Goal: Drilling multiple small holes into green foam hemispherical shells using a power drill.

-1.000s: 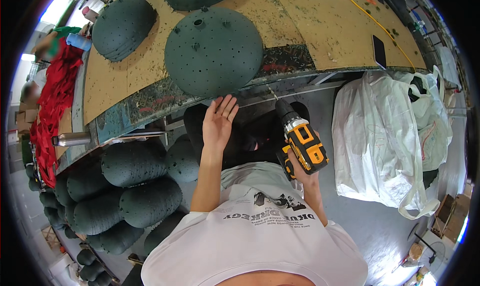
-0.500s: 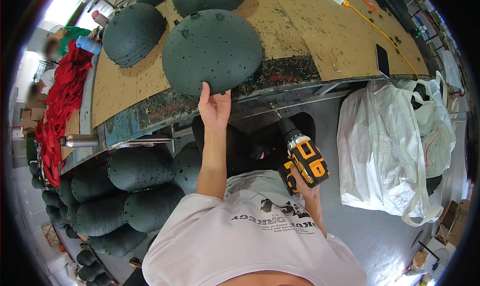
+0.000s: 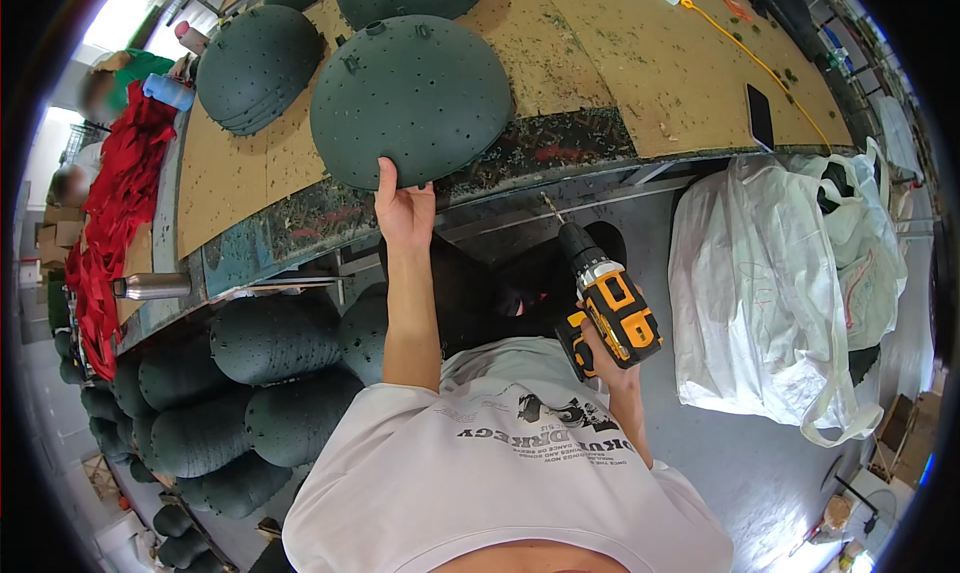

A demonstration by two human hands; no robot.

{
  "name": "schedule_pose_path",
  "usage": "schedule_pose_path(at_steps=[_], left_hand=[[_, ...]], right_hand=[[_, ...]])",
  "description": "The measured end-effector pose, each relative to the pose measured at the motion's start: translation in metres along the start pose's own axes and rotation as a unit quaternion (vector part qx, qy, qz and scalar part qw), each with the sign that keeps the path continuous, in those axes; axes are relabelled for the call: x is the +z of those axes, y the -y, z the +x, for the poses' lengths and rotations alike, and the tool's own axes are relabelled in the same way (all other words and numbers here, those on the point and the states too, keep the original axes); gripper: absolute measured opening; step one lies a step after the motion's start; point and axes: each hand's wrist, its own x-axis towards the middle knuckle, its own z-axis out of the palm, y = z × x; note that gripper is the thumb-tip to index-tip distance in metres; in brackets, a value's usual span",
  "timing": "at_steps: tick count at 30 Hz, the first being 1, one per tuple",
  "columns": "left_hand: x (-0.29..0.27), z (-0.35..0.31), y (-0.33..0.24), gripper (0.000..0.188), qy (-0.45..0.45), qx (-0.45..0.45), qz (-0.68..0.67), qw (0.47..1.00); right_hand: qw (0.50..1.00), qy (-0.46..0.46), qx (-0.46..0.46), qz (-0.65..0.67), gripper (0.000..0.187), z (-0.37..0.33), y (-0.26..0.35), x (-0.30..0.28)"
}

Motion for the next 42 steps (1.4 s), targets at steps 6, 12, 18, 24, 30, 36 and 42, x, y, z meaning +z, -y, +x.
schedule_pose_path(at_steps=[6,12,18,24,30,36,42], left_hand=[[0.015,-0.004,-0.006,0.024,-0.050,0.013,0.007,0.999],[0.005,0.000,-0.004,0.029,-0.016,0.015,0.000,1.000],[0.020,-0.007,-0.003,0.036,-0.036,0.019,0.012,0.999],[-0.007,-0.003,-0.005,0.045,0.020,0.011,0.011,1.000],[-0.021,-0.014,-0.025,0.043,0.092,-0.010,-0.012,0.996],[-0.028,-0.016,-0.015,0.040,0.119,-0.046,-0.014,0.992],[-0.031,-0.021,-0.010,0.039,0.109,-0.040,-0.022,0.993]], right_hand=[[0.998,0.012,-0.038,-0.044,0.047,0.004,0.006,0.003],[0.996,0.026,-0.049,-0.065,0.045,0.002,0.005,0.004],[0.999,0.019,-0.015,-0.034,0.045,-0.001,0.010,0.005],[0.998,0.019,-0.039,-0.035,0.044,-0.002,0.008,0.004],[0.997,0.003,-0.070,-0.017,0.050,-0.003,0.008,0.000],[0.989,-0.001,-0.128,-0.069,0.052,0.003,0.024,0.001],[0.989,0.005,-0.135,-0.065,0.051,-0.001,0.020,0.002]])
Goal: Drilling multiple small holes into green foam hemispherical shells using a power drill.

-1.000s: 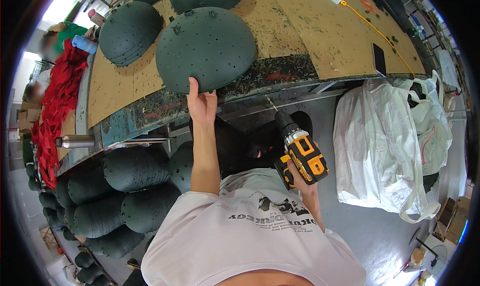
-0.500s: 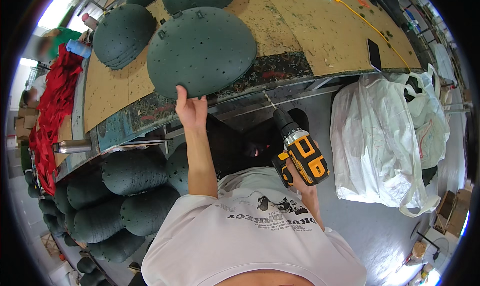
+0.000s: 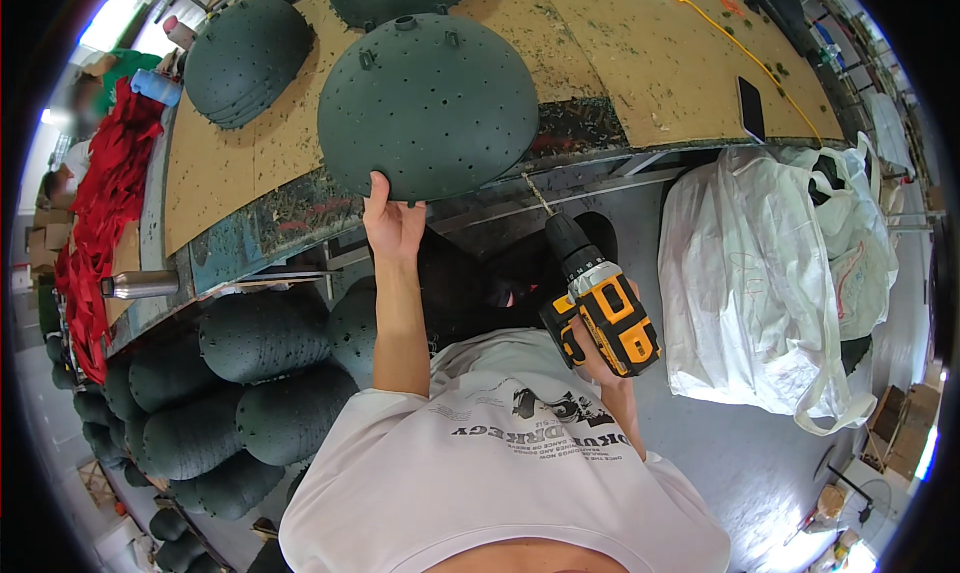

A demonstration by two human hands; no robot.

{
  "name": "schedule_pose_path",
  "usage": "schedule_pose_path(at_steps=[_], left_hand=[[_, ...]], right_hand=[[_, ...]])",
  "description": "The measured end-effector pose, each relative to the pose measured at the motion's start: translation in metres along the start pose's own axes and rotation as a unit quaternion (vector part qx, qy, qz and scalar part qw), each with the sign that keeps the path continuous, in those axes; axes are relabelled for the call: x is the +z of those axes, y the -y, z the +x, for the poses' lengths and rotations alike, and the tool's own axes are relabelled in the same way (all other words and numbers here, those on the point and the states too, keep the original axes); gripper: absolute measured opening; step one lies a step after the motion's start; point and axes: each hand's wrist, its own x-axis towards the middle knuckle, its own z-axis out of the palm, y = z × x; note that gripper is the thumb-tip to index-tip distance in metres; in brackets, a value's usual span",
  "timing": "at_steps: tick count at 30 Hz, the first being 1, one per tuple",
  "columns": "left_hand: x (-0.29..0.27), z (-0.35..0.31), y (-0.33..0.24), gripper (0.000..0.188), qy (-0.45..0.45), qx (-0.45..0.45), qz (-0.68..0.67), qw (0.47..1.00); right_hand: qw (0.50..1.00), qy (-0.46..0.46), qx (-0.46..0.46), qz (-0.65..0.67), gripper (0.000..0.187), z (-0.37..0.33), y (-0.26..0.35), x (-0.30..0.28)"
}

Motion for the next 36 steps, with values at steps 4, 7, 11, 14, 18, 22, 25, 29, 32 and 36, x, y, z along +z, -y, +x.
schedule_pose_path(at_steps=[4,7,11,14,18,22,25,29,32,36], left_hand=[[-0.006,-0.004,-0.001,0.042,-0.018,-0.002,-0.013,1.000],[-0.009,-0.006,-0.007,0.042,0.003,-0.020,-0.015,1.000],[-0.022,-0.002,-0.014,0.044,0.057,-0.041,-0.045,0.997],[-0.036,0.001,-0.027,0.047,0.005,-0.052,0.022,0.998],[-0.048,-0.003,-0.046,0.051,-0.014,-0.099,0.003,0.995],[-0.049,-0.016,-0.042,0.054,-0.001,-0.082,-0.043,0.996],[-0.050,-0.015,-0.035,0.047,0.033,-0.078,-0.029,0.996],[-0.024,-0.014,-0.036,0.046,0.023,-0.079,-0.026,0.996],[-0.004,-0.012,-0.031,0.048,-0.008,-0.076,-0.020,0.997],[0.039,-0.024,-0.026,0.045,-0.027,-0.017,0.078,0.996]], right_hand=[[1.000,-0.001,0.011,-0.005,0.050,0.002,0.004,0.000],[1.000,0.001,0.009,0.005,0.050,-0.001,0.003,-0.001],[0.998,-0.019,0.051,0.034,0.041,-0.001,0.010,-0.001],[0.998,-0.013,0.020,0.051,0.039,0.004,0.006,0.001],[0.999,-0.019,0.021,0.042,0.038,0.000,-0.001,-0.001],[1.000,0.001,0.001,0.005,0.041,-0.001,-0.007,-0.004],[1.000,0.007,0.000,0.007,0.041,-0.006,-0.010,-0.004],[1.000,0.006,0.002,0.000,0.042,-0.011,-0.016,-0.002],[0.999,0.005,-0.022,-0.036,0.043,-0.010,-0.013,-0.006],[0.998,0.028,0.057,-0.017,0.058,0.002,0.027,-0.009]])
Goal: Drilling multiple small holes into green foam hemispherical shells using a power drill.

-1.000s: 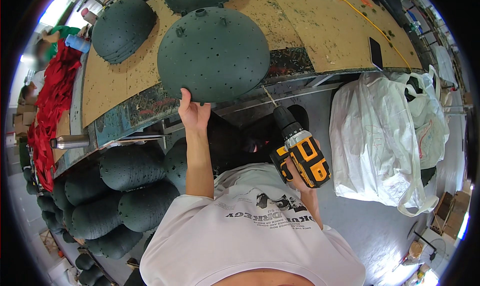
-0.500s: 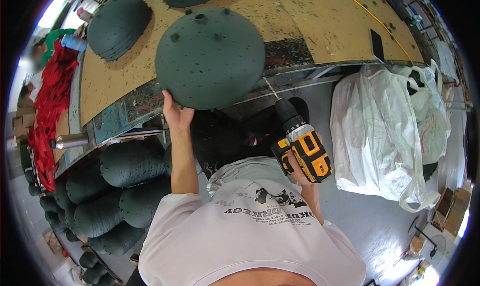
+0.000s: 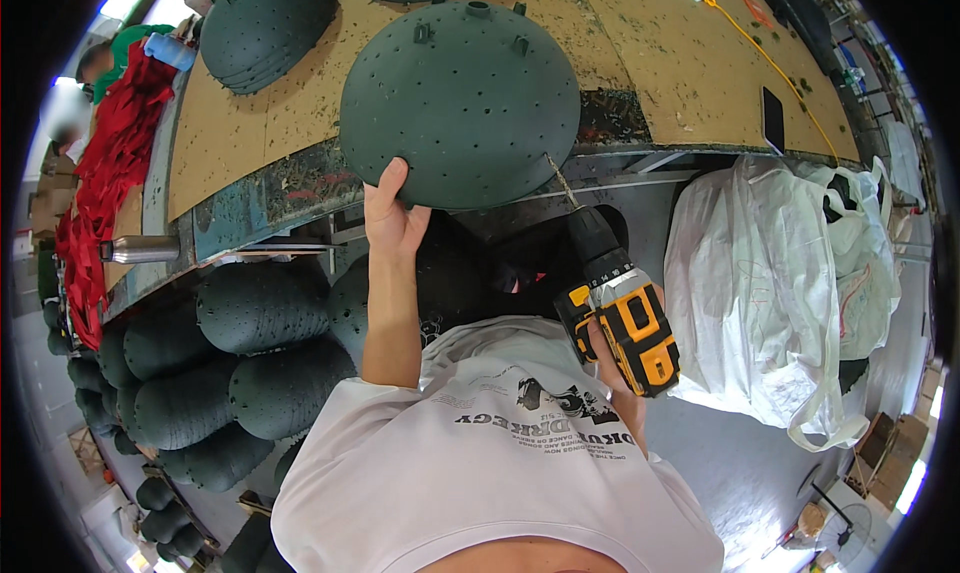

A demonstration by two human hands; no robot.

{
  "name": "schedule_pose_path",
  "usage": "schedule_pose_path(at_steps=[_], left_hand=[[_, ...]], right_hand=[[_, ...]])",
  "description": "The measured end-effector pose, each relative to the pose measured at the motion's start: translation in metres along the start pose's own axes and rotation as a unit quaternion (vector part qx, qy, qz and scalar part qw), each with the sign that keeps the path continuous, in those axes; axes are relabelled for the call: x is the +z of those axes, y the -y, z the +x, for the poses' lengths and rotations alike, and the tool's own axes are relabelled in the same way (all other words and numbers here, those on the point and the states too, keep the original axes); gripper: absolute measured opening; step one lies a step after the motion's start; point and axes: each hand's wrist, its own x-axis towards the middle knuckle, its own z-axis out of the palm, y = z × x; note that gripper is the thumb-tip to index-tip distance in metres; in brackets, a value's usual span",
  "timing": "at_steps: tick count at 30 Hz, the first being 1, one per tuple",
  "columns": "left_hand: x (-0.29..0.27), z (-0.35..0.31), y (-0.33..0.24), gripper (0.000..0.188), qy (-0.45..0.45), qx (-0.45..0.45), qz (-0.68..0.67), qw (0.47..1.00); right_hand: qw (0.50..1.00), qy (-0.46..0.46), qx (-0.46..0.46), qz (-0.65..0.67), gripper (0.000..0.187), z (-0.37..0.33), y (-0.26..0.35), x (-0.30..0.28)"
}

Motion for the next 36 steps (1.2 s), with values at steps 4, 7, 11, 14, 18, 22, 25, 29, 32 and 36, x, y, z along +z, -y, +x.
schedule_pose_path(at_steps=[4,7,11,14,18,22,25,29,32,36], left_hand=[[0.038,-0.012,0.024,0.048,-0.011,0.017,0.028,0.999],[0.051,-0.024,0.038,0.053,-0.007,0.023,0.091,0.996],[0.064,-0.029,0.055,0.052,0.010,0.029,0.118,0.992],[0.073,-0.030,0.058,0.050,0.013,0.043,0.127,0.991],[0.075,-0.033,0.058,0.050,0.014,0.031,0.106,0.994],[0.079,-0.037,0.061,0.050,-0.001,0.031,0.111,0.993],[0.078,-0.039,0.062,0.052,0.006,0.035,0.128,0.991],[0.077,-0.041,0.062,0.055,0.015,0.032,0.141,0.989],[0.076,-0.042,0.062,0.055,0.016,0.034,0.137,0.990],[0.077,-0.043,0.062,0.056,0.014,0.034,0.138,0.990]], right_hand=[[0.995,0.010,0.040,-0.096,0.054,-0.007,0.031,-0.014],[0.998,0.025,0.034,0.035,0.047,0.003,0.069,-0.017],[0.981,-0.016,0.157,0.116,0.064,-0.018,0.061,-0.018],[0.999,0.001,0.052,0.003,0.065,-0.021,0.066,-0.025],[0.999,0.007,0.038,-0.031,0.065,-0.025,0.070,-0.031],[0.997,0.005,0.066,0.037,0.065,-0.026,0.070,-0.031],[0.999,0.017,0.037,0.018,0.064,-0.020,0.078,-0.032],[0.996,0.003,0.059,0.059,0.060,-0.022,0.076,-0.028],[0.999,0.007,0.040,-0.011,0.058,-0.017,0.086,-0.027],[0.999,0.003,0.041,-0.019,0.057,-0.015,0.091,-0.027]])
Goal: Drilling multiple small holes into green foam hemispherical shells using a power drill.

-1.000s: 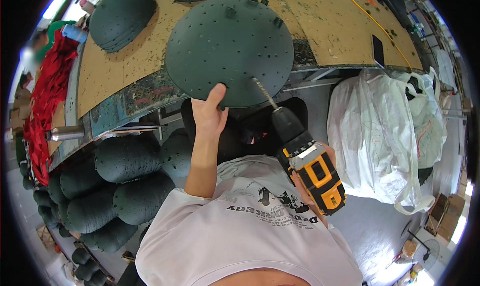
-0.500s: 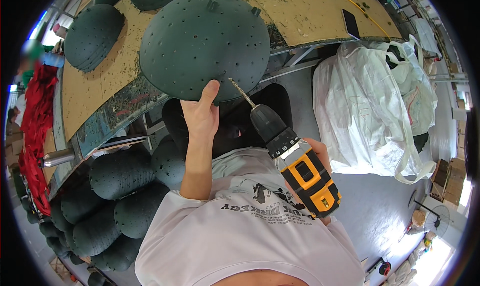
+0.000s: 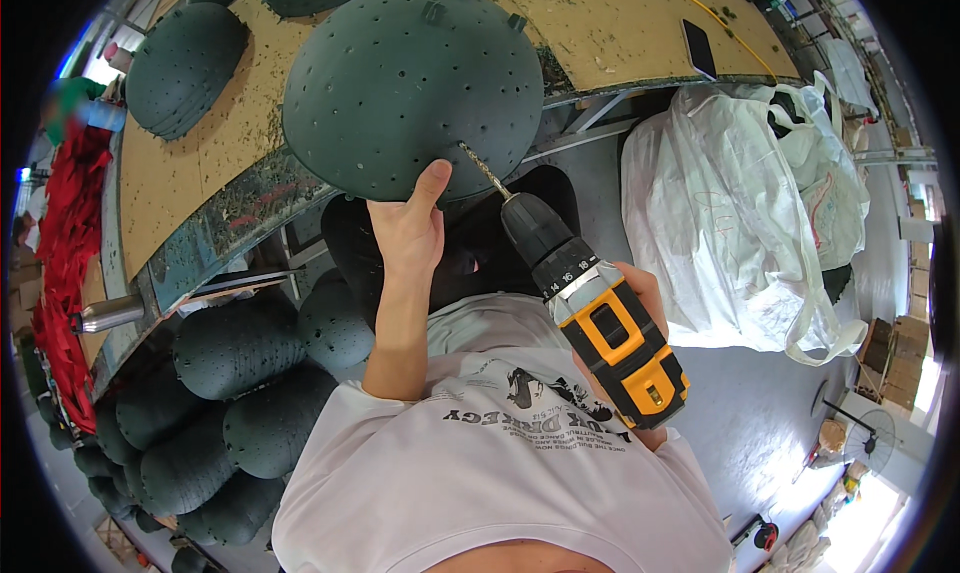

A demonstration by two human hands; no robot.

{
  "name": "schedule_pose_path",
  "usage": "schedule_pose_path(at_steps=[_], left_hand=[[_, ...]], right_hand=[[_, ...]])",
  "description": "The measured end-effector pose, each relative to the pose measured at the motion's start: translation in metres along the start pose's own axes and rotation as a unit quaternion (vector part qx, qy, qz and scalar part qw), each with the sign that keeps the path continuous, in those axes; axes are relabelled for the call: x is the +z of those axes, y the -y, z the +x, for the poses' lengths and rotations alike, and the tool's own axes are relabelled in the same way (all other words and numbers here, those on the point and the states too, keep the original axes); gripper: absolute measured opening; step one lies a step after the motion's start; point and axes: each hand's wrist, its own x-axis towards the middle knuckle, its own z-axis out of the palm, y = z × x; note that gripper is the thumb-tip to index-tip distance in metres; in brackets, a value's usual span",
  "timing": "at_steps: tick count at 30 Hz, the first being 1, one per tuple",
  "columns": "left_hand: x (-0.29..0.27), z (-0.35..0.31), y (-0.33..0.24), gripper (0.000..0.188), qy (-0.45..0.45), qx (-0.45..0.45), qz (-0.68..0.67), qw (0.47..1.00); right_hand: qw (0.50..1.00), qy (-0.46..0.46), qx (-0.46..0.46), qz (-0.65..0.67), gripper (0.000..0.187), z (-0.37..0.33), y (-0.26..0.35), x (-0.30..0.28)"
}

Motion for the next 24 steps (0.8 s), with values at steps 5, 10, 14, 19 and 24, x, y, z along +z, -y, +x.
schedule_pose_path(at_steps=[5,10,14,19,24], left_hand=[[0.008,-0.001,0.000,0.050,-0.011,0.018,-0.012,1.000],[0.009,-0.009,0.015,0.040,-0.008,0.023,0.060,0.998],[0.017,-0.013,0.021,0.032,-0.007,0.016,0.034,0.999],[0.007,-0.009,0.025,0.033,-0.003,0.027,0.041,0.999],[0.006,-0.007,0.020,0.036,-0.007,0.019,0.006,1.000]], right_hand=[[0.999,0.031,0.030,-0.033,0.052,0.007,0.015,-0.011],[0.996,0.043,0.047,-0.062,0.050,0.024,0.018,-0.020],[0.995,0.076,-0.009,-0.068,0.052,0.049,0.009,-0.021],[0.994,0.077,-0.050,-0.062,0.054,0.052,-0.008,-0.015],[0.995,0.063,-0.070,-0.030,0.052,0.051,-0.013,-0.009]])
